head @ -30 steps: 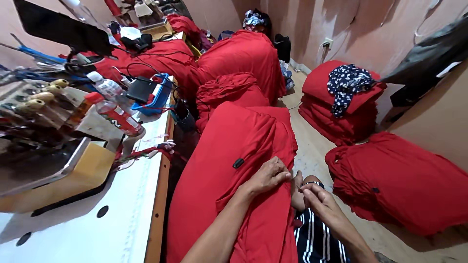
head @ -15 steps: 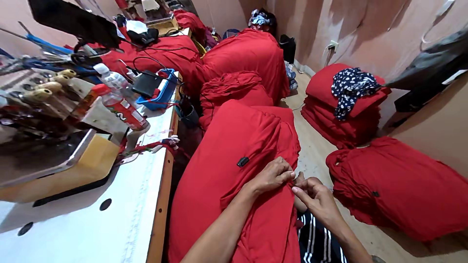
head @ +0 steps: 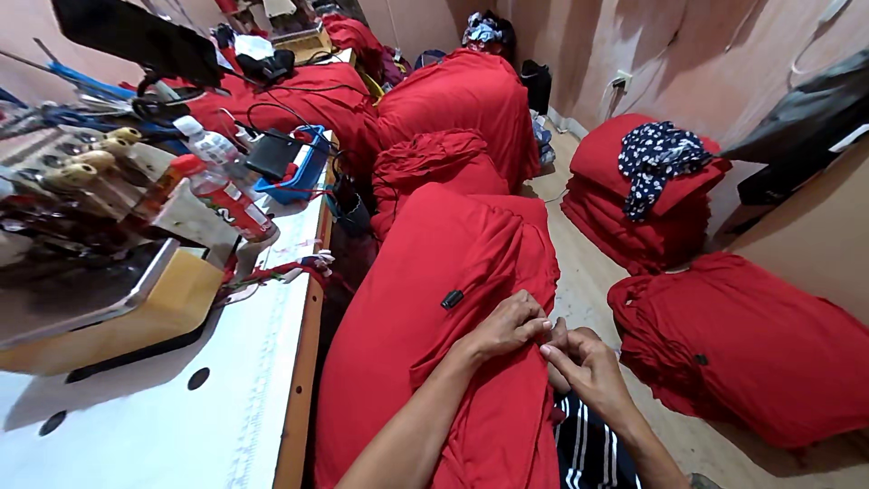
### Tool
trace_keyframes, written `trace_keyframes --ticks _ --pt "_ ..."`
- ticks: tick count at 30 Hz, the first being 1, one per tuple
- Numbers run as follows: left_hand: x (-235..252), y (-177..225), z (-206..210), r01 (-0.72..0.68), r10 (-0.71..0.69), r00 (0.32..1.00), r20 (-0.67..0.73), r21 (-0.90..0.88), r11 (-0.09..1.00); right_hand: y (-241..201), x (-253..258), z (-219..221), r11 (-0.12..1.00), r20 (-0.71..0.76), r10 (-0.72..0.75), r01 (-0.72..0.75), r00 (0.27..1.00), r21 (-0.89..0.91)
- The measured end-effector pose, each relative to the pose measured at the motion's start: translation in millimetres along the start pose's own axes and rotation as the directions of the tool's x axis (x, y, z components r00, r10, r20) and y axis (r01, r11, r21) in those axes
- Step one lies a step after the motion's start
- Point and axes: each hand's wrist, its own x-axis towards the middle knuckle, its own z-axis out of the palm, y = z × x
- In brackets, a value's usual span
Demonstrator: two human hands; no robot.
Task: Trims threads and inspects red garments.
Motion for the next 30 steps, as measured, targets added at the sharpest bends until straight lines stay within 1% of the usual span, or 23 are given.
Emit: trace_keyframes --ticks 6,9,11,14,15,17,19,22,23,24,25,26,27,28,30 --pt "0 0 2 -0.003 0.003 1.0 -0.017 0.009 1.0 3 -2 2 1.0 -0.034 -0.021 0.021 0.999 0.001" --pt "0 -1 3 -0.016 0.017 0.995 -0.097 0.009 1.0 3 -2 1 1.0 -0.06 -0.001 0.003 0.998 0.03" --pt "1 -1 3 -0.005 0.005 0.981 -0.194 0.0 1.0 3 -2 -1 0.993 -0.089 0.052 -0.042 0.995 0.109" --pt "1 -2 2 0.053 -0.068 0.94 -0.334 -0.054 0.997 6 -3 -5 0.935 -0.108 0.201 -0.157 0.974 0.319" --pt "1 -1 2 0.077 -0.098 0.929 -0.357 -0.075 0.994 8 -5 -7 0.903 -0.096 0.252 -0.198 0.963 0.38" --pt "2 0 3 0.106 -0.131 0.917 -0.377 -0.087 0.991 12 -9 -9 0.857 -0.065 0.322 -0.261 0.945 0.444" --pt "2 3 4 0.105 -0.13 0.926 -0.356 -0.09 0.99 16 -14 -10 0.836 -0.033 0.363 -0.309 0.931 0.454" --pt "2 12 8 0.026 -0.078 0.951 -0.298 -0.176 0.984 22 -20 -12 0.8 -0.004 0.421 -0.369 0.907 0.473" --pt "1 14 10 -0.015 -0.044 0.968 -0.245 -0.233 0.972 24 -21 -12 0.793 0.006 0.434 -0.385 0.901 0.472" --pt "0 14 11 -0.064 0.015 0.985 -0.171 -0.282 0.957 26 -23 -12 0.788 0.02 0.445 -0.402 0.895 0.467" --pt "1 12 13 -0.121 0.098 0.991 -0.091 -0.295 0.948 29 -24 -12 0.785 0.036 0.451 -0.416 0.892 0.459" --pt "2 9 15 -0.174 0.173 0.985 -0.027 -0.258 0.95 31 -25 -11 0.786 0.048 0.453 -0.424 0.89 0.451" --pt "2 8 17 -0.209 0.214 0.977 0.007 -0.185 0.96 32 -26 -10 0.787 0.06 0.45 -0.427 0.891 0.445" --pt "2 8 18 -0.216 0.218 0.976 0.005 -0.111 0.97 33 -27 -9 0.788 0.074 0.445 -0.429 0.893 0.442" --pt "2 9 16 -0.135 0.134 0.987 -0.084 -0.011 0.991 32 -28 -8 0.784 0.103 0.429 -0.426 0.898 0.452"
